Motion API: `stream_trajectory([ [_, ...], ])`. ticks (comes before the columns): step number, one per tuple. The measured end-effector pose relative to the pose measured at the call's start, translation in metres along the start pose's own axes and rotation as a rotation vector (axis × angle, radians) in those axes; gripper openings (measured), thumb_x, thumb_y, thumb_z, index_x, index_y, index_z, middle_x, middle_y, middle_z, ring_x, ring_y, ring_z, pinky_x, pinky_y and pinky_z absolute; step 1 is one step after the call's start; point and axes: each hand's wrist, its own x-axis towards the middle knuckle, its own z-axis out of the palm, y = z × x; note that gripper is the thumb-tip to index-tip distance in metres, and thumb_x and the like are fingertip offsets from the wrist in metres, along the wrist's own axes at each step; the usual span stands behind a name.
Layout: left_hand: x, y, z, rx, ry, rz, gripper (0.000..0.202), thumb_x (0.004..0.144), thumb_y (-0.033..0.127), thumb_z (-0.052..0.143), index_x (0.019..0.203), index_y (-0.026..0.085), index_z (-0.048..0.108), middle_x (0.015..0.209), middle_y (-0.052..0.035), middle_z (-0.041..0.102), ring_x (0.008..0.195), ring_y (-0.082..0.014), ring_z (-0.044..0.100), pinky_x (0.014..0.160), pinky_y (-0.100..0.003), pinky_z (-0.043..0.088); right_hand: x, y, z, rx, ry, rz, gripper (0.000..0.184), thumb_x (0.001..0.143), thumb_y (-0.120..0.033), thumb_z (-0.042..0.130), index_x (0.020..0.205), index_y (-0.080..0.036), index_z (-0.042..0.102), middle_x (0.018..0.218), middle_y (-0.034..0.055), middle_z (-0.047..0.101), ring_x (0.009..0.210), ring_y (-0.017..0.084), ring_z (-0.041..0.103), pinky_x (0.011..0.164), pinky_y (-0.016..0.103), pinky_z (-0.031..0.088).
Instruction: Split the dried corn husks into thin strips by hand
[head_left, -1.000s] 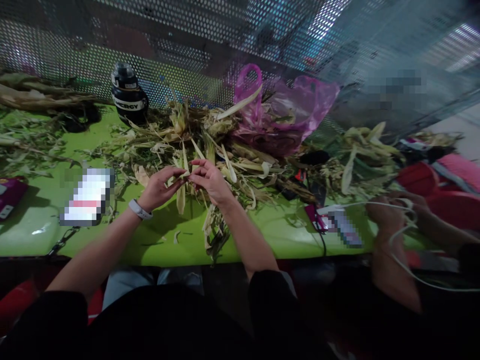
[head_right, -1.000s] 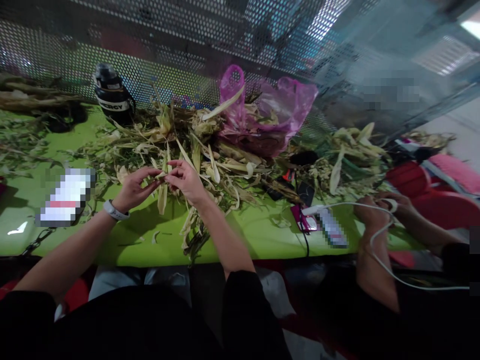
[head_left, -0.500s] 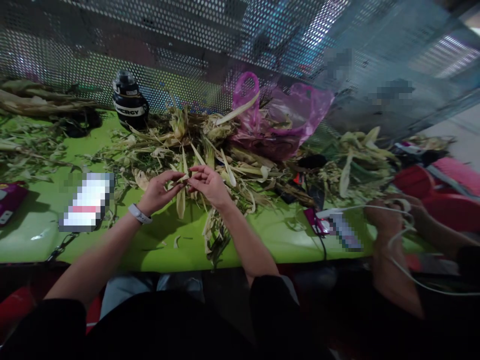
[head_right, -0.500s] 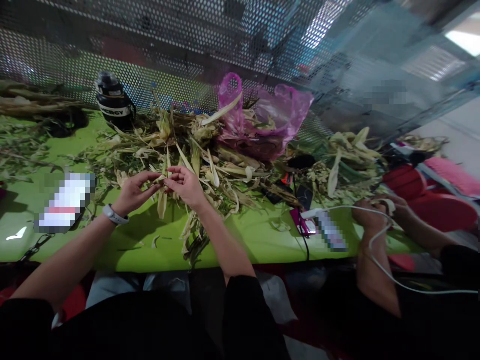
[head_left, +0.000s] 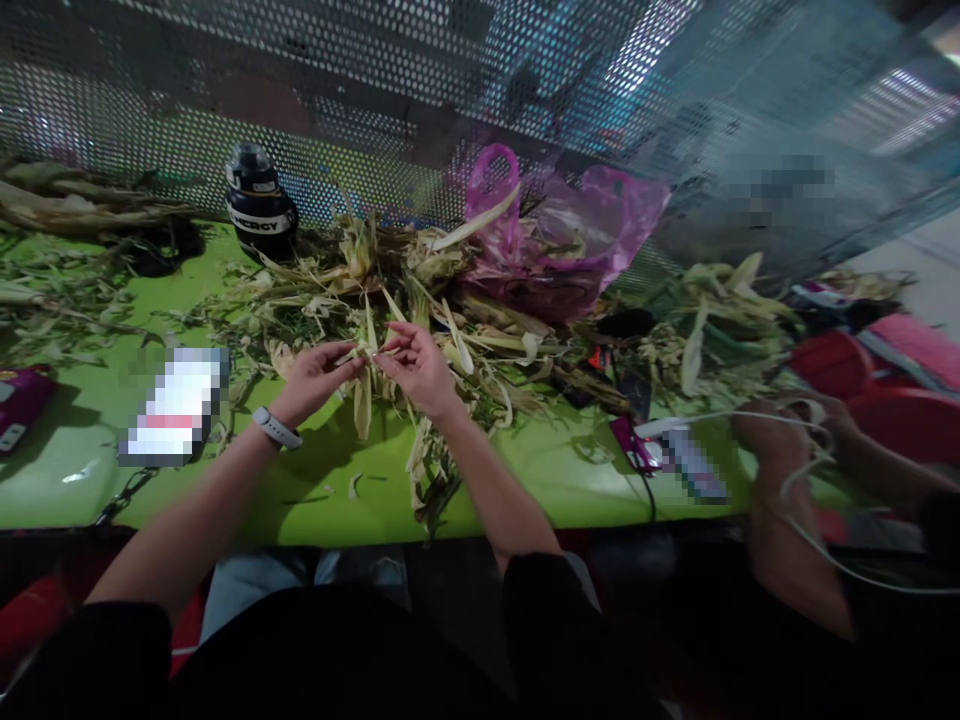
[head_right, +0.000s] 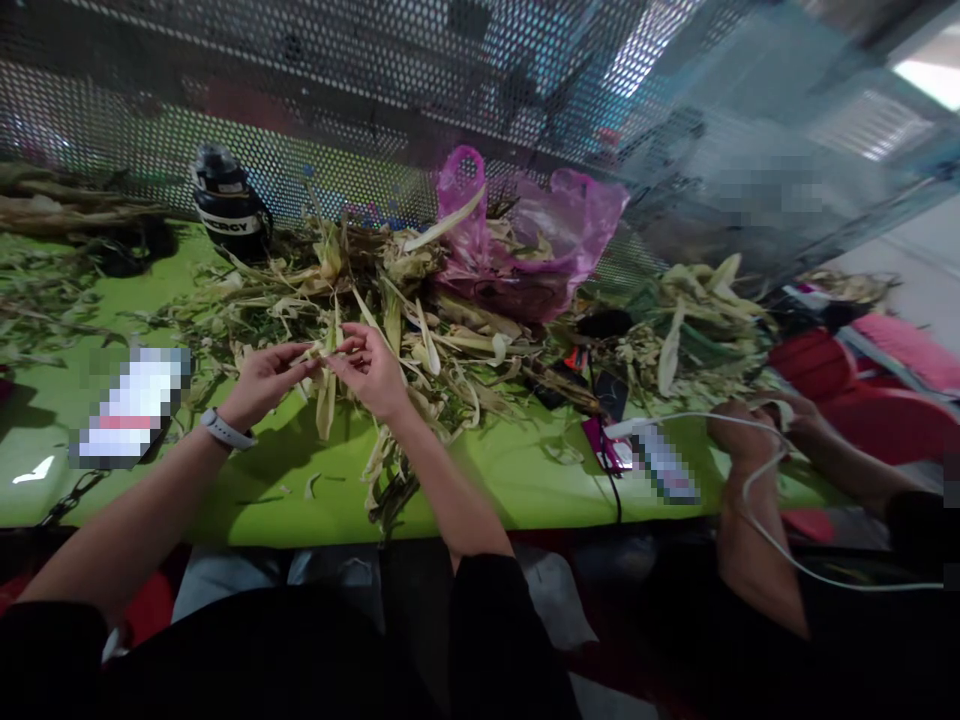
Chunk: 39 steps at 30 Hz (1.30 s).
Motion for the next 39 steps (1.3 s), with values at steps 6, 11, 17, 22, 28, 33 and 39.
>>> stream_trajectory([
  [6, 0.0, 0.005, 0.003, -0.176, -0.007, -0.104, 0.045, 0.071, 0.05, 0.08, 0.098, 0.015, 0.074, 0.082, -0.0044, 0.072, 0.074, -0.0138, 0.062, 0.074, -0.027, 0.051, 0.0, -0.006, -0.009, -0.334, -0.063, -0.219, 0.022, 0.083, -0.042, 0.072, 0.091, -0.021, 0.069, 0.086, 0.0018, 0.064, 0.076, 0.014, 0.059, 0.072, 0.029, 0.049],
  [11, -0.003, 0.006, 0.006, -0.178, -0.033, -0.119, 0.05, 0.07, 0.049, 0.081, 0.105, 0.015, 0.073, 0.094, -0.0073, 0.075, 0.086, -0.0167, 0.065, 0.084, -0.031, 0.052, 0.003, -0.003, -0.01, -0.399, 0.061, -0.33, 0.021, 0.081, -0.042, 0.074, 0.08, -0.022, 0.069, 0.092, 0.0042, 0.062, 0.095, 0.018, 0.059, 0.091, 0.035, 0.047],
  [17, 0.0, 0.004, 0.003, -0.243, -0.025, -0.1, 0.044, 0.073, 0.048, 0.08, 0.102, 0.016, 0.073, 0.091, -0.0061, 0.074, 0.08, -0.0146, 0.063, 0.079, -0.028, 0.052, 0.005, -0.002, -0.01, -0.21, -0.098, -0.142, 0.035, 0.076, -0.048, 0.077, 0.094, -0.021, 0.065, 0.096, 0.0041, 0.067, 0.093, 0.018, 0.063, 0.09, 0.036, 0.049],
  [22, -0.002, 0.0, 0.002, -0.169, -0.076, -0.042, 0.045, 0.076, 0.048, 0.077, 0.107, 0.015, 0.072, 0.092, -0.0061, 0.073, 0.081, -0.0152, 0.064, 0.078, -0.029, 0.052, 0.003, 0.001, -0.002, -0.125, -0.072, -0.048, 0.04, 0.072, -0.051, 0.079, 0.091, -0.021, 0.061, 0.093, 0.0027, 0.066, 0.091, 0.017, 0.063, 0.089, 0.036, 0.051],
  [28, -0.002, 0.0, 0.002, -0.121, -0.077, 0.005, 0.045, 0.079, 0.043, 0.075, 0.113, 0.014, 0.067, 0.098, -0.0081, 0.073, 0.084, -0.016, 0.066, 0.079, -0.029, 0.054, 0.002, 0.001, 0.0, -0.041, -0.082, 0.015, 0.044, 0.07, -0.049, 0.079, 0.096, -0.021, 0.058, 0.097, 0.004, 0.067, 0.092, 0.018, 0.064, 0.092, 0.038, 0.051],
  [33, -0.002, -0.001, 0.004, -0.12, -0.076, 0.012, 0.042, 0.081, 0.04, 0.073, 0.113, 0.014, 0.066, 0.102, -0.0093, 0.072, 0.089, -0.0163, 0.066, 0.084, -0.029, 0.054, 0.004, 0.007, 0.002, -0.009, -0.074, 0.044, 0.044, 0.068, -0.05, 0.08, 0.094, -0.022, 0.059, 0.094, 0.003, 0.066, 0.092, 0.017, 0.063, 0.089, 0.035, 0.052],
  [39, -0.001, -0.006, 0.0, -0.03, -0.13, 0.045, 0.04, 0.082, 0.04, 0.071, 0.113, 0.014, 0.068, 0.095, -0.0078, 0.071, 0.079, -0.0147, 0.064, 0.075, -0.028, 0.052, 0.004, 0.01, 0.006, 0.002, -0.03, 0.065, 0.041, 0.068, -0.046, 0.08, 0.094, -0.021, 0.061, 0.092, 0.0017, 0.065, 0.086, 0.015, 0.062, 0.083, 0.032, 0.053],
])
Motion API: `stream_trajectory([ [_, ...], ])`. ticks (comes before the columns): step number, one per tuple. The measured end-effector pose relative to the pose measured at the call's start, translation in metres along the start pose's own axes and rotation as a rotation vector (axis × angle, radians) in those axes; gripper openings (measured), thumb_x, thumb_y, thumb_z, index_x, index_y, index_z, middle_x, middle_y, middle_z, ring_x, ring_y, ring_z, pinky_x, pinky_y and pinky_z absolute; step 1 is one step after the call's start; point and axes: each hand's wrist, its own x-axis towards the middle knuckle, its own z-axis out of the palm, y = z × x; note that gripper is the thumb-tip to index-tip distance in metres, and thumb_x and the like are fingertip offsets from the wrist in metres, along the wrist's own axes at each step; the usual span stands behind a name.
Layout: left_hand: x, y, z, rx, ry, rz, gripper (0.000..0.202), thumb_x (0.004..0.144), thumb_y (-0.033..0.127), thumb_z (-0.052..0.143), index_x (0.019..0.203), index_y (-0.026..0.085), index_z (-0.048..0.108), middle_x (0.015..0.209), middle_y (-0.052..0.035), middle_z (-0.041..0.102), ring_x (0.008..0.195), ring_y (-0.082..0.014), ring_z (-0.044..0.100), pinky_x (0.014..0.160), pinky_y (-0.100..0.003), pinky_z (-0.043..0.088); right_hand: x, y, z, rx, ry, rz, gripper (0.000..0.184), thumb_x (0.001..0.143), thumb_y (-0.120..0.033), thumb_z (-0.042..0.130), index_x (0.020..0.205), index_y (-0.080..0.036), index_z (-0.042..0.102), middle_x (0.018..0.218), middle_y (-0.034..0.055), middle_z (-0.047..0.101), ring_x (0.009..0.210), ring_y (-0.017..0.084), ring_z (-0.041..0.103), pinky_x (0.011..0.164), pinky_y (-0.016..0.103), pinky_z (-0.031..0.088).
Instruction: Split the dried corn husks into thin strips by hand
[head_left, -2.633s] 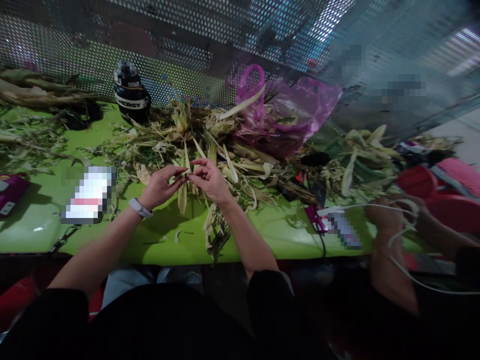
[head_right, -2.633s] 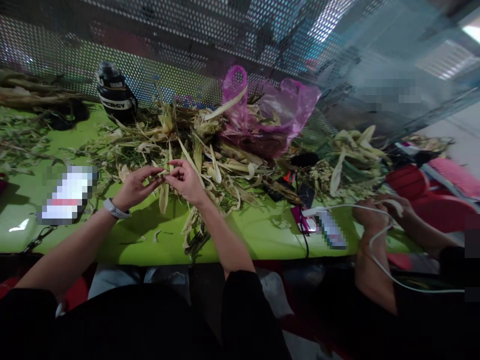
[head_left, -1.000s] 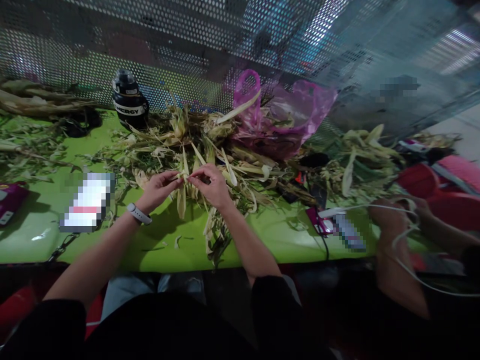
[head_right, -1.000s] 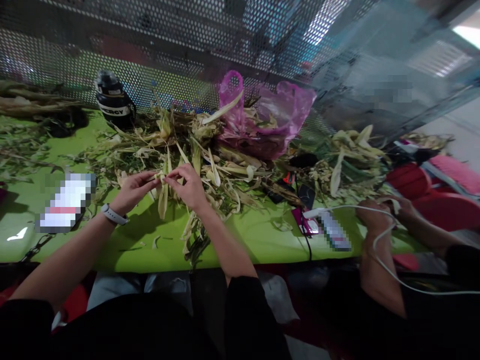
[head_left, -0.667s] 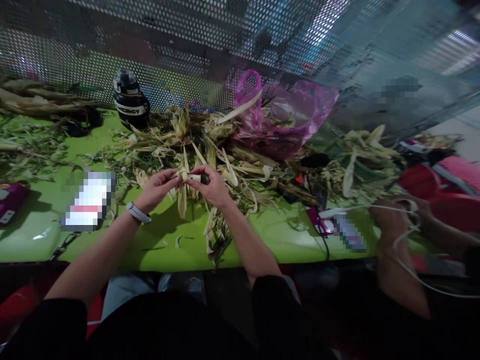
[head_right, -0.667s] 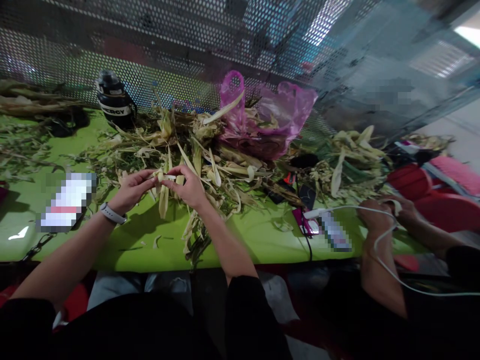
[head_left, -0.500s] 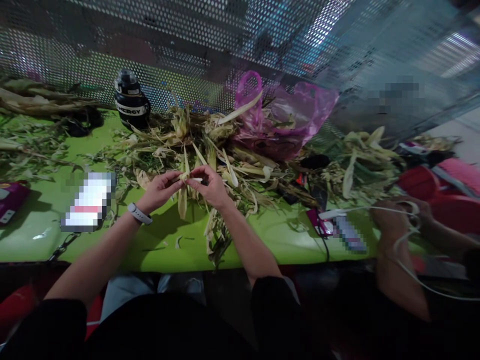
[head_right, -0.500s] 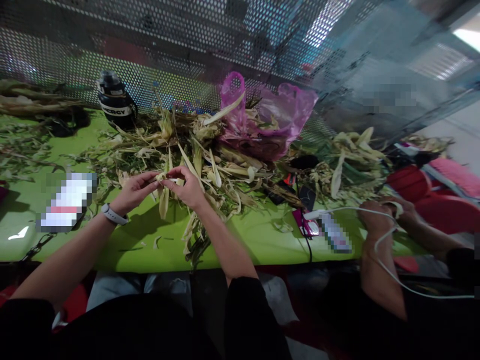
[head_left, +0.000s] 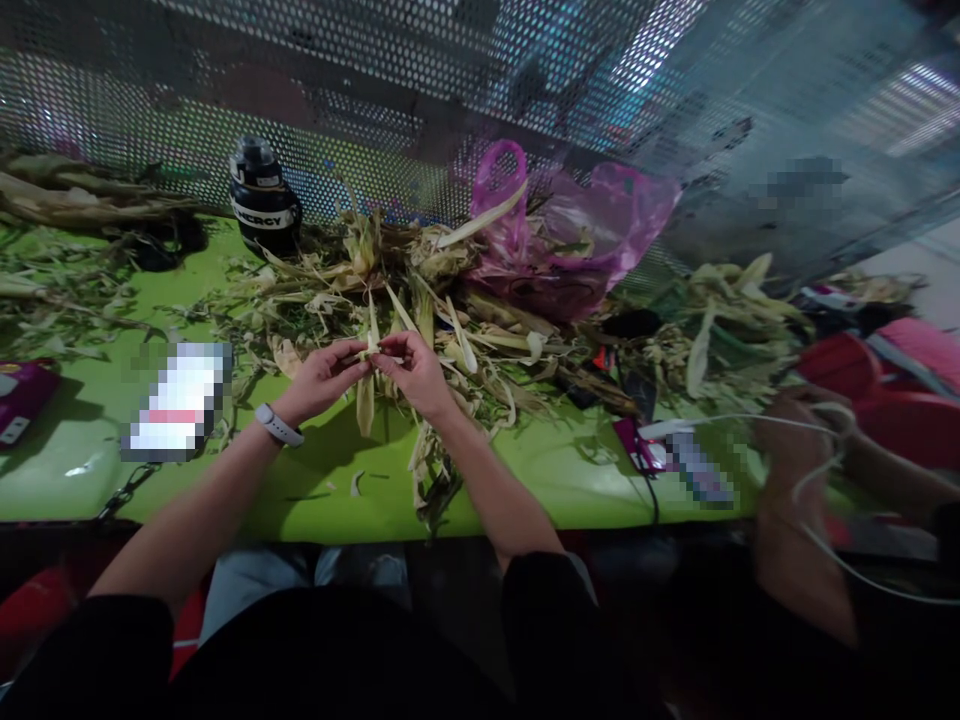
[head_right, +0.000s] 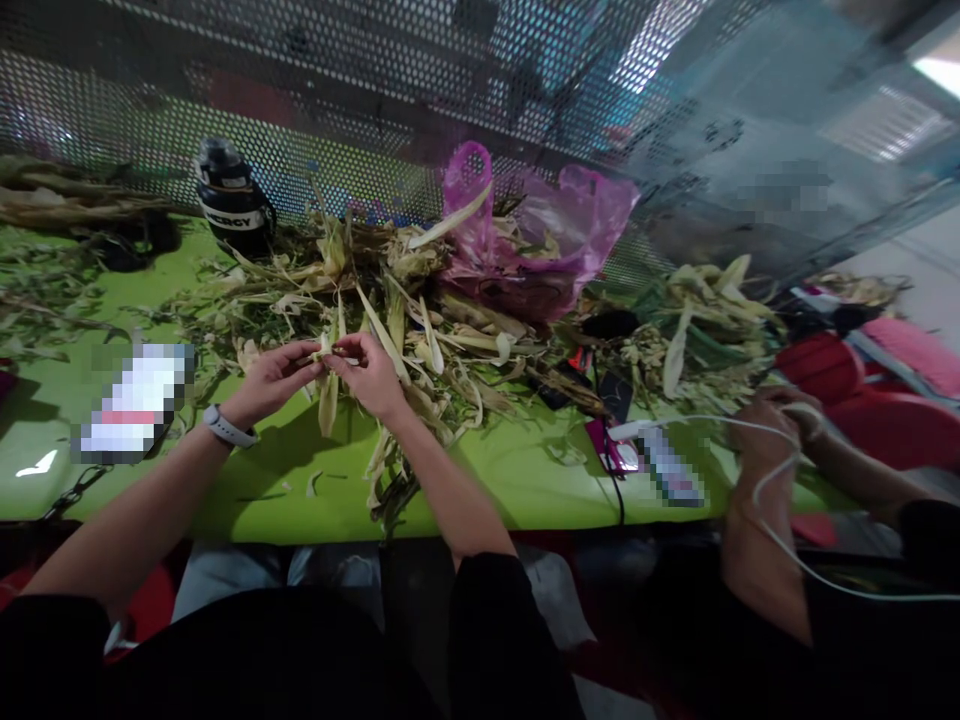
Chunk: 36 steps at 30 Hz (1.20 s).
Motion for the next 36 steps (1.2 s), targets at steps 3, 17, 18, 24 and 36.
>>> stream_trajectory([
  [3, 0.001, 0.002, -0.001, -0.051, -0.095, -0.057, 0.037, 0.081, 0.039, 0.073, 0.108, 0.015, 0.071, 0.095, -0.0073, 0.071, 0.083, -0.0163, 0.064, 0.079, -0.03, 0.052, 0.0, -0.003, -0.004, 0.03, -0.083, 0.023, 0.037, 0.069, -0.04, 0.078, 0.098, -0.021, 0.067, 0.097, 0.0019, 0.066, 0.088, 0.015, 0.062, 0.085, 0.031, 0.052],
  [17, -0.003, 0.009, 0.005, -0.391, -0.259, -0.322, 0.043, 0.081, 0.039, 0.075, 0.12, 0.02, 0.066, 0.101, -0.007, 0.071, 0.088, -0.0189, 0.071, 0.091, -0.04, 0.056, 0.004, 0.003, -0.007, 0.219, -0.029, 0.188, 0.038, 0.06, -0.046, 0.085, 0.079, -0.02, 0.065, 0.077, -0.0021, 0.065, 0.074, 0.012, 0.059, 0.078, 0.029, 0.049],
  [18, -0.003, 0.008, 0.005, -0.401, -0.266, -0.331, 0.041, 0.081, 0.039, 0.075, 0.117, 0.021, 0.067, 0.098, -0.0058, 0.071, 0.086, -0.0176, 0.07, 0.09, -0.039, 0.056, 0.005, 0.003, -0.008, 0.229, -0.023, 0.193, 0.037, 0.059, -0.045, 0.085, 0.078, -0.02, 0.065, 0.076, -0.0025, 0.065, 0.072, 0.011, 0.058, 0.077, 0.029, 0.049],
  [24, -0.005, 0.0, 0.008, -0.388, -0.282, -0.321, 0.031, 0.084, 0.038, 0.071, 0.111, 0.022, 0.066, 0.084, -0.0009, 0.069, 0.081, -0.0141, 0.067, 0.087, -0.032, 0.054, 0.008, 0.006, -0.006, 0.248, 0.151, 0.148, 0.039, 0.054, -0.044, 0.085, 0.074, -0.02, 0.063, 0.071, -0.0035, 0.062, 0.069, 0.011, 0.055, 0.075, 0.028, 0.048],
  [36, -0.002, 0.008, 0.014, -0.363, -0.134, -0.289, 0.038, 0.078, 0.047, 0.076, 0.095, 0.016, 0.061, 0.076, 0.0001, 0.067, 0.065, -0.0122, 0.066, 0.072, -0.032, 0.059, 0.003, 0.0, -0.004, 0.038, 0.149, 0.038, 0.049, 0.076, -0.069, 0.063, 0.085, -0.022, 0.062, 0.075, -0.0013, 0.062, 0.07, 0.012, 0.058, 0.072, 0.028, 0.048],
])
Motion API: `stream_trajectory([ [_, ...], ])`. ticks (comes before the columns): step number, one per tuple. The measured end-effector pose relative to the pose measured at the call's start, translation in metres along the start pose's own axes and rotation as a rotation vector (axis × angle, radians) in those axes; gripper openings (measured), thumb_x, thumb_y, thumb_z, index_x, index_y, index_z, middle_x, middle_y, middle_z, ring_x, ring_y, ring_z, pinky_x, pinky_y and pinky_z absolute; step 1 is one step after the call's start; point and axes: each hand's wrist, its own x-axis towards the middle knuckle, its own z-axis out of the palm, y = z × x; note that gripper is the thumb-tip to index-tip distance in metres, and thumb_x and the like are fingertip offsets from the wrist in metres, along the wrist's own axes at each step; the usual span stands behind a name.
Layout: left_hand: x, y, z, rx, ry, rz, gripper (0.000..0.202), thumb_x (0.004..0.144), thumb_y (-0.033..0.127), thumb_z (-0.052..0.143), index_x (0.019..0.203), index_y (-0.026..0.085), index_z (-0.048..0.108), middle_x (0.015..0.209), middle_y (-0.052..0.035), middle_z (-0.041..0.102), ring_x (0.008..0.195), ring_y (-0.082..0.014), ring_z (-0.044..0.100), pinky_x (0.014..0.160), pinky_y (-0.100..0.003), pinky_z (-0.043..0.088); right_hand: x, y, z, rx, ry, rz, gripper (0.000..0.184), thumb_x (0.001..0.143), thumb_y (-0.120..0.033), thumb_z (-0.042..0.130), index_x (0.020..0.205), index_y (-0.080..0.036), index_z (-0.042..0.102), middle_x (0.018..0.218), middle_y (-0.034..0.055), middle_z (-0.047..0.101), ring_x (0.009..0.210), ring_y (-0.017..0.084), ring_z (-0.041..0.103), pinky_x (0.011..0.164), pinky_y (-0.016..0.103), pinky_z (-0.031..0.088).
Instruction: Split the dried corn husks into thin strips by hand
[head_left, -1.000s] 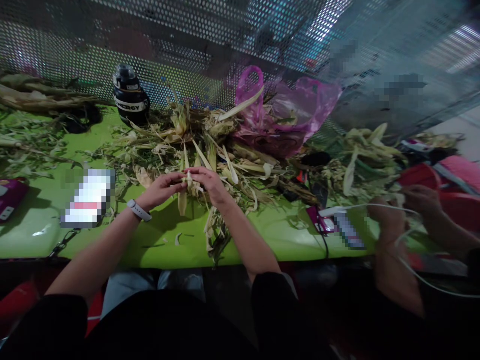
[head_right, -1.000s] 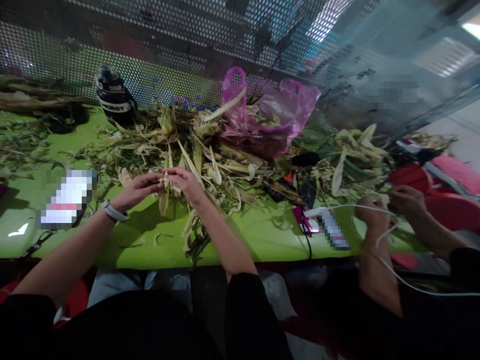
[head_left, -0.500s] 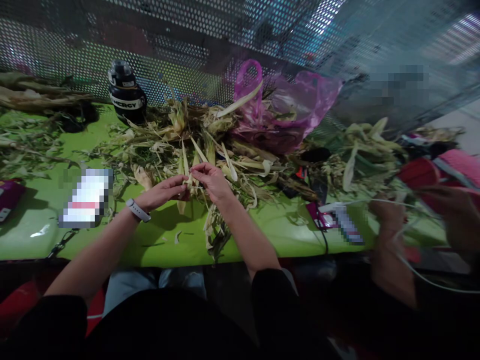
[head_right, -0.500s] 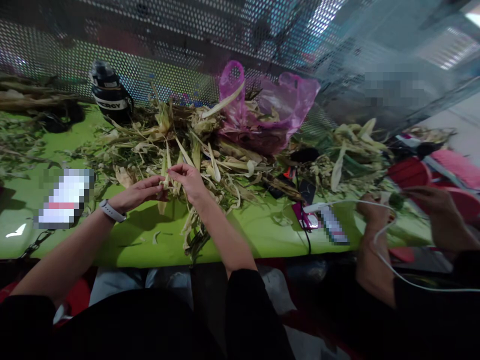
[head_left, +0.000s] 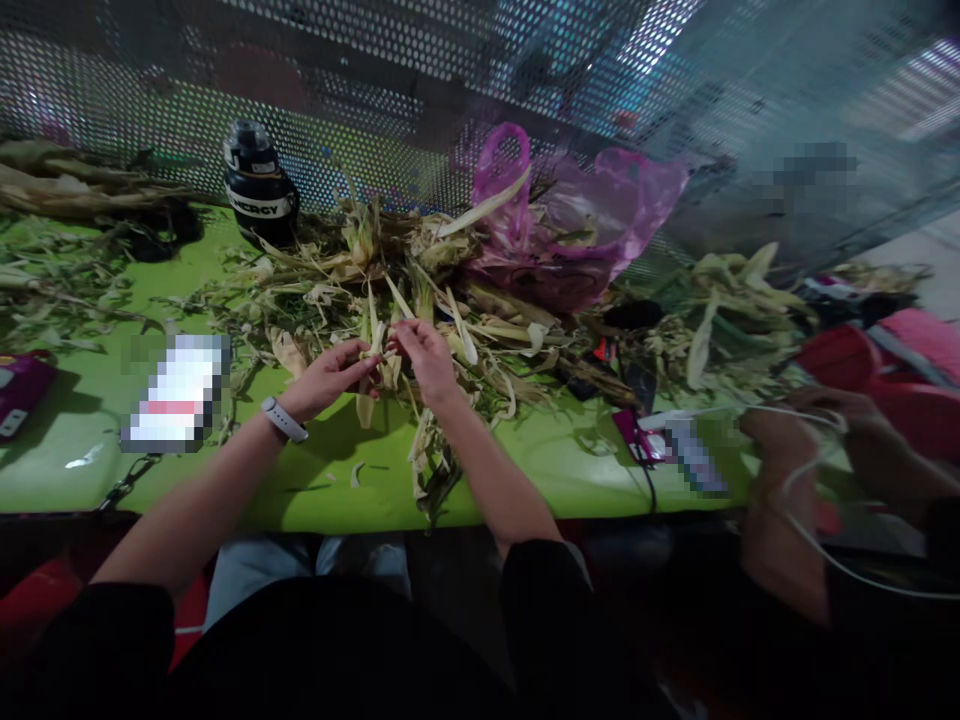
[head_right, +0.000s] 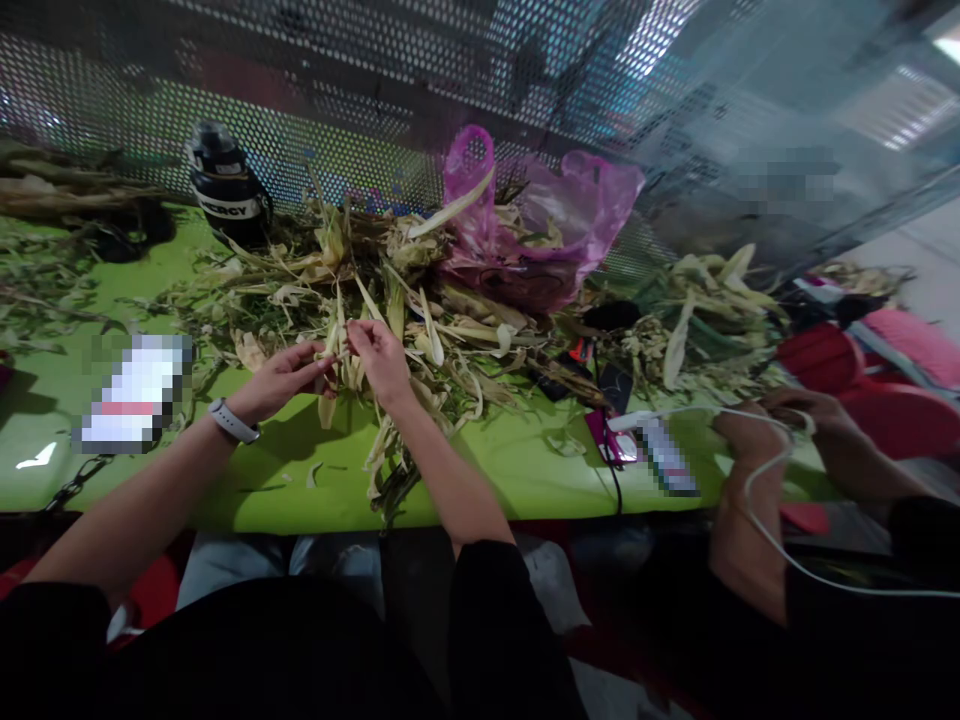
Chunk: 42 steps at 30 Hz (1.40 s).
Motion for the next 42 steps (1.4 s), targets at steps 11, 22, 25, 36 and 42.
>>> stream_trajectory([
  [11, 0.0, -0.001, 0.0, 0.009, 0.046, 0.042, 0.037, 0.073, 0.041, 0.082, 0.086, 0.016, 0.059, 0.074, 0.0011, 0.069, 0.067, -0.0102, 0.066, 0.072, -0.026, 0.055, -0.008, -0.003, 0.001, -0.594, 0.062, -0.329, 0.054, 0.093, -0.065, 0.039, 0.059, -0.023, 0.037, 0.057, -0.0023, 0.04, 0.057, 0.013, 0.037, 0.063, 0.029, 0.033],
  [22, 0.006, -0.004, 0.0, -0.135, 0.304, 0.23, 0.035, 0.076, 0.046, 0.078, 0.09, 0.019, 0.062, 0.084, -0.0017, 0.073, 0.082, -0.0133, 0.068, 0.078, -0.026, 0.052, -0.009, 0.008, 0.005, -0.123, -0.318, 0.031, 0.053, 0.084, -0.073, 0.05, 0.078, -0.021, 0.06, 0.073, 0.0006, 0.061, 0.065, 0.014, 0.057, 0.061, 0.027, 0.047],
  [25, 0.006, -0.004, 0.001, -0.1, 0.318, 0.207, 0.036, 0.076, 0.049, 0.078, 0.089, 0.018, 0.063, 0.072, 0.0014, 0.068, 0.059, -0.009, 0.058, 0.06, -0.023, 0.049, -0.014, 0.01, 0.017, -0.003, -0.422, 0.075, 0.053, 0.079, -0.074, 0.057, 0.081, -0.021, 0.058, 0.077, 0.0006, 0.063, 0.07, 0.014, 0.062, 0.067, 0.028, 0.051],
  [36, 0.008, -0.005, -0.01, 0.045, 0.47, 0.195, 0.041, 0.069, 0.049, 0.082, 0.085, 0.017, 0.062, 0.071, -0.0004, 0.067, 0.07, -0.0138, 0.065, 0.066, -0.027, 0.049, -0.009, 0.01, 0.006, -0.199, -0.406, -0.012, 0.047, 0.085, -0.068, 0.054, 0.077, -0.021, 0.056, 0.061, -0.0021, 0.058, 0.055, 0.012, 0.054, 0.058, 0.027, 0.044],
  [42, 0.011, -0.009, 0.001, -0.285, 0.436, 0.273, 0.038, 0.071, 0.042, 0.083, 0.084, 0.019, 0.056, 0.083, 0.0012, 0.068, 0.078, -0.0099, 0.066, 0.073, -0.022, 0.05, -0.013, 0.019, 0.019, 0.01, -0.377, 0.159, 0.036, 0.085, -0.052, 0.059, 0.09, -0.017, 0.063, 0.079, 0.002, 0.067, 0.065, 0.012, 0.062, 0.061, 0.024, 0.049],
])
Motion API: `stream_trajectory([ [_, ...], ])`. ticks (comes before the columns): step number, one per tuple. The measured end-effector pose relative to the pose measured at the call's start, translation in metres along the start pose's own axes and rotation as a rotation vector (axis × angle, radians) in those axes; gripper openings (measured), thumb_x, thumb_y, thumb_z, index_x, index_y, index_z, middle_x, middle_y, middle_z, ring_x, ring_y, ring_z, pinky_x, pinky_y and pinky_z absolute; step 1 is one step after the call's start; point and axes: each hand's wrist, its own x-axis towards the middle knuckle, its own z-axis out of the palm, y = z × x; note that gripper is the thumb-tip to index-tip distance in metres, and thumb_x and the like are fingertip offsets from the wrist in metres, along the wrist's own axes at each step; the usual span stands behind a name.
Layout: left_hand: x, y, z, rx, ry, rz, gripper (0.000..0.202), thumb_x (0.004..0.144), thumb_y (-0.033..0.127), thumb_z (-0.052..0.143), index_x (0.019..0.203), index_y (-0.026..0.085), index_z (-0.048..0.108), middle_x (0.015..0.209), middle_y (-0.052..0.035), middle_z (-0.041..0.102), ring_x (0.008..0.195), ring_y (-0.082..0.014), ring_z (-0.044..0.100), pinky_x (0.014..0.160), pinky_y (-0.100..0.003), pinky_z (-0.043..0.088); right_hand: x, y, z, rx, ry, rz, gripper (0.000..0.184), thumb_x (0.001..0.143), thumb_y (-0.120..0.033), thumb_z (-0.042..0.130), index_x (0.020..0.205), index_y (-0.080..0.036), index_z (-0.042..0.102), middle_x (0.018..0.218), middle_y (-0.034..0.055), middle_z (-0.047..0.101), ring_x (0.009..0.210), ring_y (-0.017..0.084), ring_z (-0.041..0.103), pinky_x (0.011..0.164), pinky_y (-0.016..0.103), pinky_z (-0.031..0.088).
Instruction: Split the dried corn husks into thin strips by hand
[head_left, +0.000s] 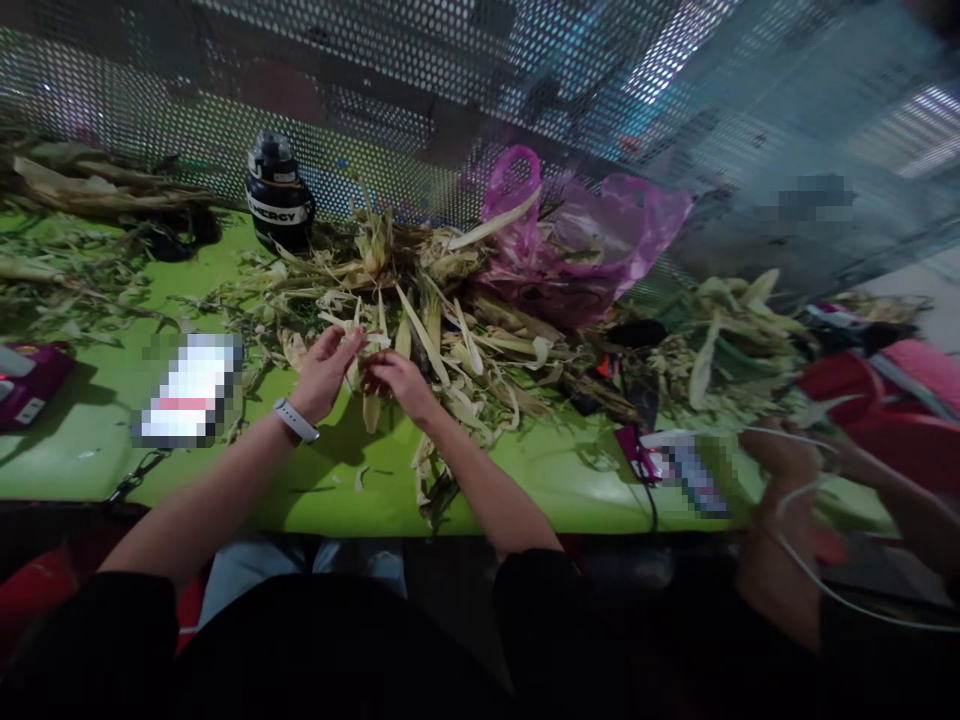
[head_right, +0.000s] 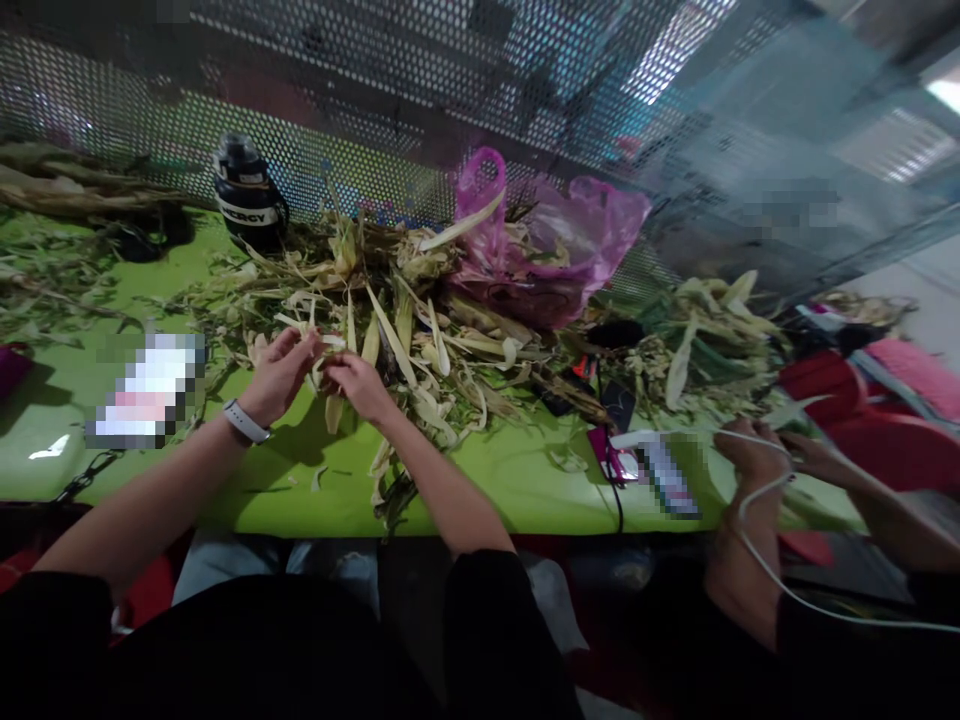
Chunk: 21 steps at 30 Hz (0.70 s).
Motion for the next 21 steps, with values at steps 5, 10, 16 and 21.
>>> stream_trajectory([
  [5, -0.009, -0.002, 0.004, 0.07, -0.048, -0.051, 0.038, 0.073, 0.045, 0.081, 0.086, 0.019, 0.057, 0.076, 0.0014, 0.067, 0.059, -0.0076, 0.056, 0.049, -0.018, 0.04, 0.001, 0.006, 0.011, 0.002, -0.039, -0.056, 0.038, 0.077, -0.052, 0.07, 0.091, -0.017, 0.06, 0.078, 0.0003, 0.064, 0.064, 0.011, 0.06, 0.061, 0.025, 0.051],
  [10, -0.011, 0.004, 0.006, 0.162, -0.098, -0.052, 0.037, 0.075, 0.048, 0.078, 0.087, 0.015, 0.067, 0.079, -0.0021, 0.069, 0.055, -0.0055, 0.049, 0.044, -0.017, 0.034, -0.001, 0.002, 0.01, 0.091, -0.083, -0.037, 0.033, 0.074, -0.045, 0.074, 0.083, -0.018, 0.057, 0.067, -0.0021, 0.062, 0.055, 0.009, 0.056, 0.055, 0.023, 0.047],
  [16, -0.014, 0.003, 0.007, 0.175, -0.182, 0.024, 0.034, 0.083, 0.046, 0.071, 0.101, 0.017, 0.07, 0.09, -0.0038, 0.07, 0.072, -0.0102, 0.059, 0.058, -0.019, 0.047, -0.004, -0.001, 0.01, 0.318, -0.064, 0.013, 0.026, 0.077, -0.042, 0.067, 0.082, -0.018, 0.058, 0.06, -0.0034, 0.06, 0.05, 0.009, 0.053, 0.05, 0.023, 0.044],
  [21, -0.017, 0.0, 0.008, 0.13, -0.2, 0.001, 0.031, 0.085, 0.048, 0.07, 0.089, 0.018, 0.066, 0.061, 0.0033, 0.055, 0.047, -0.0076, 0.049, 0.044, -0.021, 0.044, -0.003, -0.001, 0.015, 0.397, -0.032, 0.068, 0.039, 0.079, -0.056, 0.068, 0.077, -0.02, 0.053, 0.058, -0.0036, 0.056, 0.047, 0.009, 0.049, 0.046, 0.023, 0.039],
])
